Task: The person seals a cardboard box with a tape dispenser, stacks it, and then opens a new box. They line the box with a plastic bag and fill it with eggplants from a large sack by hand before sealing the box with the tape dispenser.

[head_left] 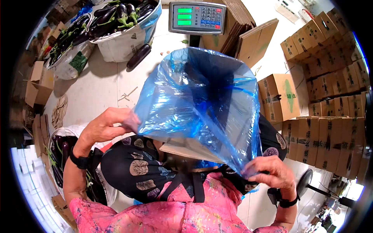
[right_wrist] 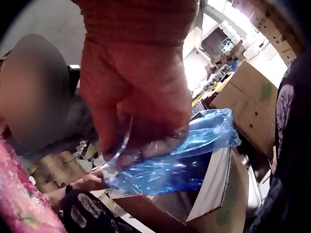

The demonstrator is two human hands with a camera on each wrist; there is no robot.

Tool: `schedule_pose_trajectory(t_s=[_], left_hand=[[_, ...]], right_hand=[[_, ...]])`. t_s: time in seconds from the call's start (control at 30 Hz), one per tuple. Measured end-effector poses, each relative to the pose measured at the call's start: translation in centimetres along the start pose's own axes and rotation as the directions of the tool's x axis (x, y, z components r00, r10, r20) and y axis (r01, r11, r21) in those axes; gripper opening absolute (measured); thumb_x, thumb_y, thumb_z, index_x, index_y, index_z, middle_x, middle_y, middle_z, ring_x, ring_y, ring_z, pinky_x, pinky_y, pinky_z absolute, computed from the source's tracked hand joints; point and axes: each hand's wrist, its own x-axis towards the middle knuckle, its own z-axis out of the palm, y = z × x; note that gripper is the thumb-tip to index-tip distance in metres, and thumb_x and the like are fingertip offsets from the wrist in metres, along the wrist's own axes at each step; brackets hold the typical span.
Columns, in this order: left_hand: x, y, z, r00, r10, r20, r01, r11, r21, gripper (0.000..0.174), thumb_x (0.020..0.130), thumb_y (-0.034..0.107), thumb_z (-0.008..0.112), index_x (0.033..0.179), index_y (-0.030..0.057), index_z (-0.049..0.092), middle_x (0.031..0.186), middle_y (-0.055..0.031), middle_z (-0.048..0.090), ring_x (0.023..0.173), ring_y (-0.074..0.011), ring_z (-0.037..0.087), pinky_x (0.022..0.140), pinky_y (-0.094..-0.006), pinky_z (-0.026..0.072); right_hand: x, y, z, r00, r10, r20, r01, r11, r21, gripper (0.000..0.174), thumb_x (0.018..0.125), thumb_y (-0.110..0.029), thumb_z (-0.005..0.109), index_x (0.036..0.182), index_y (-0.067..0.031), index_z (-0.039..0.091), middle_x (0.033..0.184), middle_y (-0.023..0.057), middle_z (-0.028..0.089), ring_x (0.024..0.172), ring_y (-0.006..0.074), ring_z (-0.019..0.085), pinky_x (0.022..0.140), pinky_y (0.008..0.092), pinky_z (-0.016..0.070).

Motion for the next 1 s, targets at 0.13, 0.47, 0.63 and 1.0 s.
schedule_pose_trajectory(t_s=[0.13,0.47,0.63,1.0], left_hand=[[-2.9,-2.6,0.5,0.997,-0.082,-0.003,0.082,0.993,0.089,0.017,0.074,-0.009,0.063,0.089,0.0000,0.066,0.091,-0.0117,0.068,0.097,-0.0284,0.065,0.084,-0.0359,0.0513],[-3.4,-12.9,7.1,0.943,-0.265,-0.201,0.262,0.964,-0.042,0.019,0.075,-0.008,0.055,0.089,-0.0007,0.065,0.081,-0.0106,0.064,0.075,-0.0205,0.061,0.068,-0.0327,0.0491],[-1.4,-19.7,9.9,0.885,-0.463,0.043,0.463,0.886,0.015,0.021,0.080,0.006,0.062,0.097,-0.0054,0.067,0.082,-0.0116,0.070,0.073,-0.0174,0.061,0.068,-0.0318,0.0489],[-0.8,-16.0,3.4,0.707,-0.672,-0.222,0.301,0.570,-0.765,0.042,0.096,0.038,0.059,0.123,0.0071,0.060,0.094,-0.0021,0.068,0.088,-0.0117,0.065,0.074,-0.0251,0.0526]], right_hand=[[-1.3,1.4,3.1,0.999,0.007,0.050,0.015,0.906,-0.423,0.015,0.075,-0.004,0.065,0.089,-0.0094,0.067,0.098,0.0046,0.068,0.095,0.0256,0.062,0.082,0.0386,0.0442],[0.1,10.1,6.8,0.977,0.082,-0.199,-0.215,0.364,-0.906,0.007,0.073,-0.011,0.065,0.080,-0.0119,0.064,0.085,0.0045,0.063,0.085,0.0234,0.058,0.077,0.0365,0.0415],[3.2,15.7,6.4,0.972,0.105,-0.211,-0.227,0.170,-0.959,0.008,0.078,-0.015,0.064,0.083,-0.0101,0.067,0.088,0.0080,0.065,0.092,0.0258,0.058,0.080,0.0384,0.0424],[-2.5,2.6,3.3,0.922,0.288,-0.260,-0.387,0.627,-0.676,0.008,0.086,-0.014,0.068,0.090,-0.0075,0.067,0.083,0.0110,0.067,0.079,0.0328,0.067,0.067,0.0416,0.0533]])
